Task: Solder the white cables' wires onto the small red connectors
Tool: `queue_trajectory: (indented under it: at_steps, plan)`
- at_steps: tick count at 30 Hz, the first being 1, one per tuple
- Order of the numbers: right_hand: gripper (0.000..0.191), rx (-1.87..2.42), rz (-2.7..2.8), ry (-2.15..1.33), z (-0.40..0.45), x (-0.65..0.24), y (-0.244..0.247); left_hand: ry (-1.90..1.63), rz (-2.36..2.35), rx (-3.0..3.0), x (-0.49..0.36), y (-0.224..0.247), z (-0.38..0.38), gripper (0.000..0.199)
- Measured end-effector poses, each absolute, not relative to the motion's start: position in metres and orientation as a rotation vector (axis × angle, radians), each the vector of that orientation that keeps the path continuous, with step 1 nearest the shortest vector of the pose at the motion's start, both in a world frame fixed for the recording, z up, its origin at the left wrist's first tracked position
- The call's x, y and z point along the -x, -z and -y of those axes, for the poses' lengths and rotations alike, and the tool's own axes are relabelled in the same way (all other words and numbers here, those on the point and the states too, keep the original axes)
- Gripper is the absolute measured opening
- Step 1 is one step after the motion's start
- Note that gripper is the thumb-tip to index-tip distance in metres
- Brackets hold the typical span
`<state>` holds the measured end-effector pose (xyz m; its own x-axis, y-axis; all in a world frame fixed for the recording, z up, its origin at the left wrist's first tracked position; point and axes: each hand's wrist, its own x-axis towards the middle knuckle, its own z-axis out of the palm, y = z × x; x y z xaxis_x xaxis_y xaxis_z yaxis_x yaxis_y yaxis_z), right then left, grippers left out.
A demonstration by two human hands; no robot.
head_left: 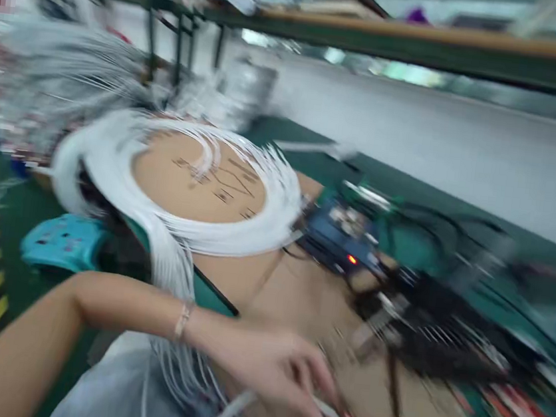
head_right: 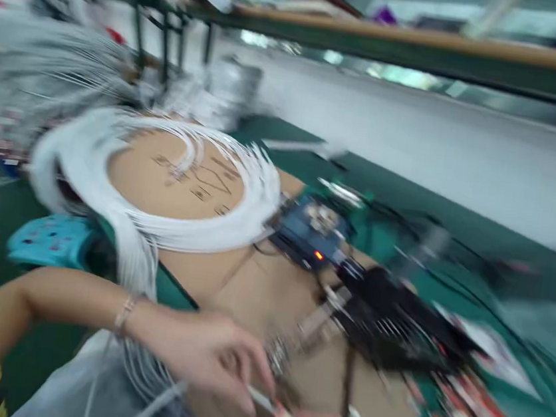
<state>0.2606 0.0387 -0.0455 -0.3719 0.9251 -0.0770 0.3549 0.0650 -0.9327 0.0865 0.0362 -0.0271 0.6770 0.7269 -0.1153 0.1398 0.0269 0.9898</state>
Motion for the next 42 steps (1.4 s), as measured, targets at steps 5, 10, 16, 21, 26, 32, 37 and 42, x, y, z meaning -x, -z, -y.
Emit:
queue_trajectory:
  at_steps: [5, 10, 16, 21, 26, 32, 37, 42]
  plan:
    - [0.025, 1.297, 1.311, -1.545, -0.001, -0.296, 0.031, -0.373, -0.917, -1.585, -0.078, 0.016, -0.044, 0.028]
    - [0.023, 1.142, 1.092, -1.699, -0.008, -0.29, 0.039, -0.252, -1.007, -1.791, -0.09, -0.003, -0.036, 0.024]
    - [0.021, 1.111, 1.081, -1.68, -0.001, -0.292, 0.041, -0.272, -1.041, -1.947, -0.098, -0.002, -0.037, 0.021]
    - [0.02, 1.118, 1.08, -1.653, -0.002, -0.292, 0.045, -0.414, -0.998, -2.178, -0.094, 0.011, -0.035, 0.019]
    - [0.017, 1.088, 1.094, -1.62, -0.001, -0.293, 0.048, -0.534, -0.941, -2.335, -0.094, 0.02, -0.032, 0.019]
    - [0.012, 1.099, 1.175, -1.553, -0.001, -0.293, 0.043, -0.367, -0.977, -2.072, -0.098, 0.009, -0.041, 0.021]
    - [0.015, 1.157, 1.201, -1.592, -0.012, -0.294, 0.043, -0.235, -1.039, -1.909, -0.101, 0.007, -0.055, 0.019]
    - [0.027, 1.263, 1.174, -1.704, -0.036, -0.299, 0.042, -0.265, -1.043, -1.829, -0.102, 0.017, -0.074, 0.023]
